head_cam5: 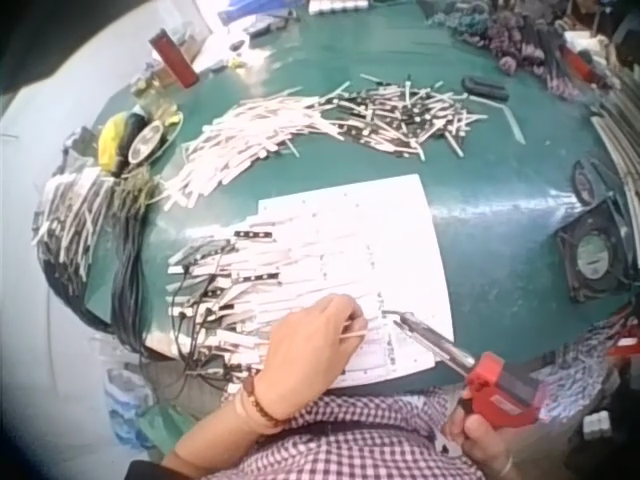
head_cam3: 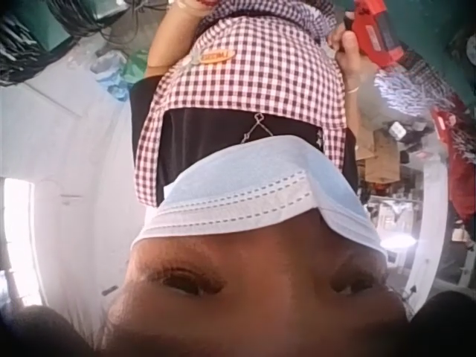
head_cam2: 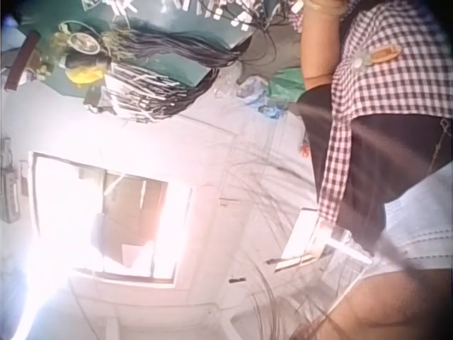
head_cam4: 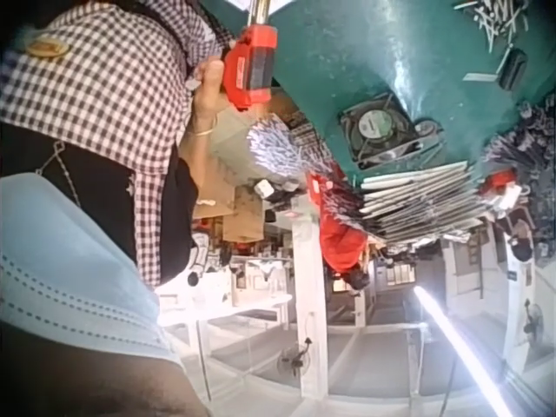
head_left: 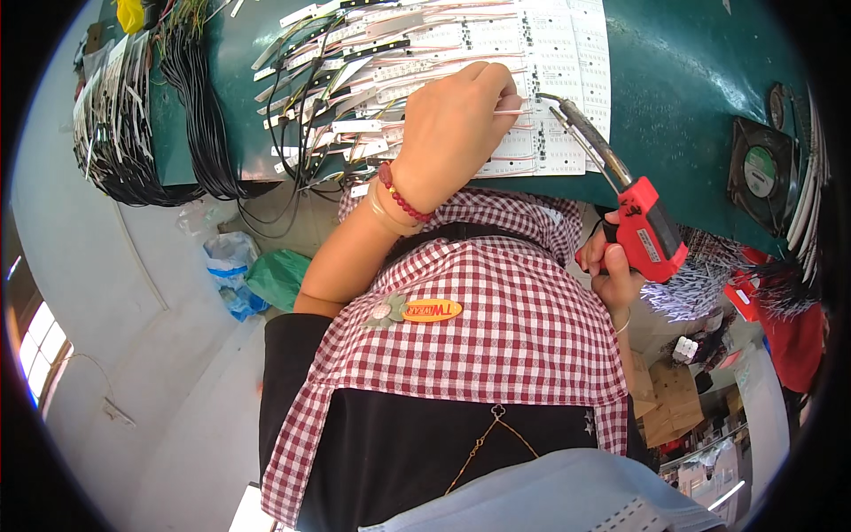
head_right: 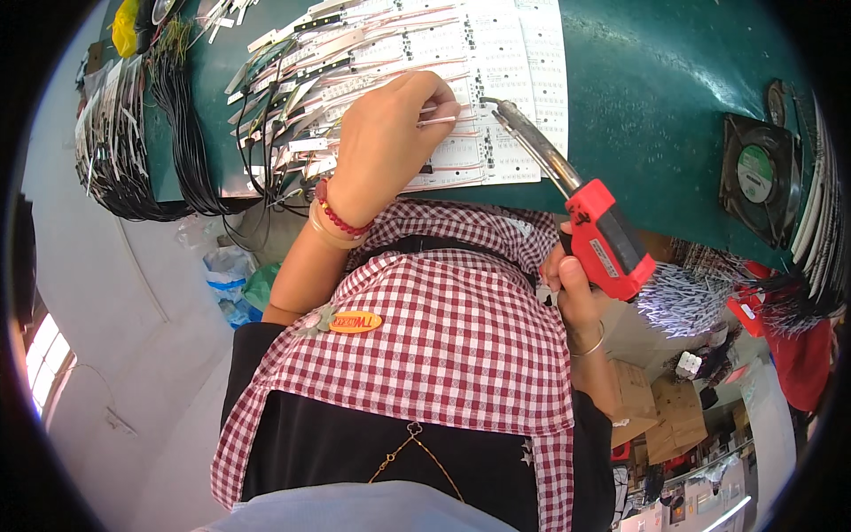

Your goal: Soldering wires to LED strips at a production station.

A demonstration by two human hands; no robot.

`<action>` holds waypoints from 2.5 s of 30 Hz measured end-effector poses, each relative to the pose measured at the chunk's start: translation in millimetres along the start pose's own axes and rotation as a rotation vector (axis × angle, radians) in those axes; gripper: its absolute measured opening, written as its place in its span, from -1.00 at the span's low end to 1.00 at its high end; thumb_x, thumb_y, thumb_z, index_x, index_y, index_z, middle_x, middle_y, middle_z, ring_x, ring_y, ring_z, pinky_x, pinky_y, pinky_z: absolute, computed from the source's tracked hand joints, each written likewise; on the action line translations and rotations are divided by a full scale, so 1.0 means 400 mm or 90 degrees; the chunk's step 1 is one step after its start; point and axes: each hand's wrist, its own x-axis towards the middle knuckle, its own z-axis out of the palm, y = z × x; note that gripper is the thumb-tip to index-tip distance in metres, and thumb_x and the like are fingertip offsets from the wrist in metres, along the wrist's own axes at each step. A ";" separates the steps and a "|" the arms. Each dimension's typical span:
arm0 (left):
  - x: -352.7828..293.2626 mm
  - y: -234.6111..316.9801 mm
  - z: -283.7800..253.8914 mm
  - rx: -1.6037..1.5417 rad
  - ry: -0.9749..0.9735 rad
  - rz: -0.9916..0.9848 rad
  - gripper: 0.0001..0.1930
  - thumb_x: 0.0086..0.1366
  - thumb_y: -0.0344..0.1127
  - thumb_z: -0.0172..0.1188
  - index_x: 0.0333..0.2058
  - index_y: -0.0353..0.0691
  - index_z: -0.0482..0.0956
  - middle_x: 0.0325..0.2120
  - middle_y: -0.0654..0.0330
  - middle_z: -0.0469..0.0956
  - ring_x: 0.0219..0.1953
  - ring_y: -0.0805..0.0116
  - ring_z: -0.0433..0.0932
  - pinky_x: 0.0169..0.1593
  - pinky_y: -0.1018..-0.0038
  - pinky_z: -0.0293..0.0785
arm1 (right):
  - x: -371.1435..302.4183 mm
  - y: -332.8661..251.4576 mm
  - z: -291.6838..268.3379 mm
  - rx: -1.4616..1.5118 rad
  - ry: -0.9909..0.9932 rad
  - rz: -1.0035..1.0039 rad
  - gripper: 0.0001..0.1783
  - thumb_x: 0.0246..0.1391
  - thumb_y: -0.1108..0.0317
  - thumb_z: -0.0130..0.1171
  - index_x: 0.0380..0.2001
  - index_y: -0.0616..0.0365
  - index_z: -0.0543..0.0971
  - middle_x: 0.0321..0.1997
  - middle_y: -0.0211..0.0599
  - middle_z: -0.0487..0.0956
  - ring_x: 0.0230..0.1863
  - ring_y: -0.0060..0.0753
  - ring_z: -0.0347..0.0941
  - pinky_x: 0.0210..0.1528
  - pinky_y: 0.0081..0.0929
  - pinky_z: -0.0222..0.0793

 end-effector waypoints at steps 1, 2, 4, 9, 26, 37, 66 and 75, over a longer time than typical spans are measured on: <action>0.000 -0.001 0.003 0.004 0.009 -0.002 -0.89 0.06 -0.30 0.20 -0.48 -0.17 0.49 -0.55 0.18 0.53 -0.53 0.14 0.52 -0.50 0.32 0.41 | 0.001 0.000 0.000 -0.008 -0.005 0.009 -0.56 0.14 0.24 0.02 -0.02 0.33 0.28 -0.65 -0.35 0.31 -0.72 -0.61 0.14 -0.65 -0.59 0.18; 0.000 -0.003 0.003 -0.001 0.003 -0.001 -0.89 0.05 -0.31 0.21 -0.48 -0.17 0.49 -0.53 0.18 0.53 -0.53 0.13 0.52 -0.50 0.32 0.41 | 0.001 -0.001 0.001 -0.007 -0.004 0.008 -0.56 0.14 0.24 0.02 -0.02 0.33 0.28 -0.65 -0.35 0.31 -0.72 -0.61 0.14 -0.65 -0.59 0.18; 0.000 -0.003 0.008 -0.007 -0.003 0.002 -0.89 0.05 -0.32 0.22 -0.49 -0.17 0.48 -0.52 0.18 0.52 -0.53 0.13 0.52 -0.50 0.32 0.41 | 0.001 -0.002 -0.001 0.031 0.020 0.025 -0.54 0.09 0.29 0.10 0.00 0.34 0.32 -0.65 -0.39 0.33 -0.68 -0.64 0.16 -0.59 -0.65 0.15; -0.002 0.012 0.010 0.024 -0.017 -0.010 -0.86 0.06 -0.31 0.21 -0.49 -0.18 0.43 -0.53 0.18 0.49 -0.54 0.13 0.51 -0.51 0.34 0.40 | -0.006 -0.004 -0.009 0.028 0.008 0.031 -0.55 0.09 0.30 0.11 -0.01 0.34 0.34 -0.64 -0.38 0.35 -0.67 -0.64 0.18 -0.58 -0.65 0.16; -0.002 0.021 -0.005 0.042 -0.038 -0.033 -0.84 0.03 -0.35 0.24 -0.47 -0.20 0.42 -0.53 0.19 0.52 -0.52 0.17 0.51 -0.48 0.36 0.37 | -0.035 -0.013 -0.010 -0.175 -0.034 0.039 -0.60 0.12 0.36 0.04 0.00 0.31 0.31 -0.62 -0.35 0.33 -0.65 -0.61 0.17 -0.55 -0.57 0.19; 0.001 0.017 -0.002 0.038 -0.057 -0.025 -0.87 0.02 -0.37 0.20 -0.47 -0.18 0.42 -0.51 0.21 0.53 -0.48 0.17 0.52 -0.46 0.36 0.39 | -0.045 0.008 -0.027 -0.194 -0.034 0.036 -0.66 0.12 0.35 0.05 -0.08 0.30 0.33 -0.63 -0.37 0.32 -0.65 -0.62 0.18 -0.53 -0.57 0.19; 0.063 -0.005 -0.042 -0.143 0.066 -0.039 -0.93 0.10 -0.42 0.16 -0.48 -0.29 0.51 -0.60 0.03 0.52 -0.54 0.04 0.51 -0.43 0.28 0.41 | 0.069 -0.066 0.034 -0.088 0.036 -0.056 -0.59 0.15 0.29 -0.03 -0.01 0.34 0.29 -0.64 -0.37 0.32 -0.71 -0.63 0.13 -0.63 -0.59 0.15; 0.081 -0.032 0.019 0.020 -0.024 -0.039 -0.87 0.11 -0.37 0.17 -0.49 -0.30 0.45 -0.69 0.08 0.51 -0.64 0.10 0.50 -0.53 0.32 0.39 | 0.087 -0.062 0.048 -0.112 0.024 0.009 -0.61 0.14 0.34 -0.01 -0.02 0.35 0.31 -0.69 -0.40 0.29 -0.72 -0.64 0.12 -0.64 -0.60 0.14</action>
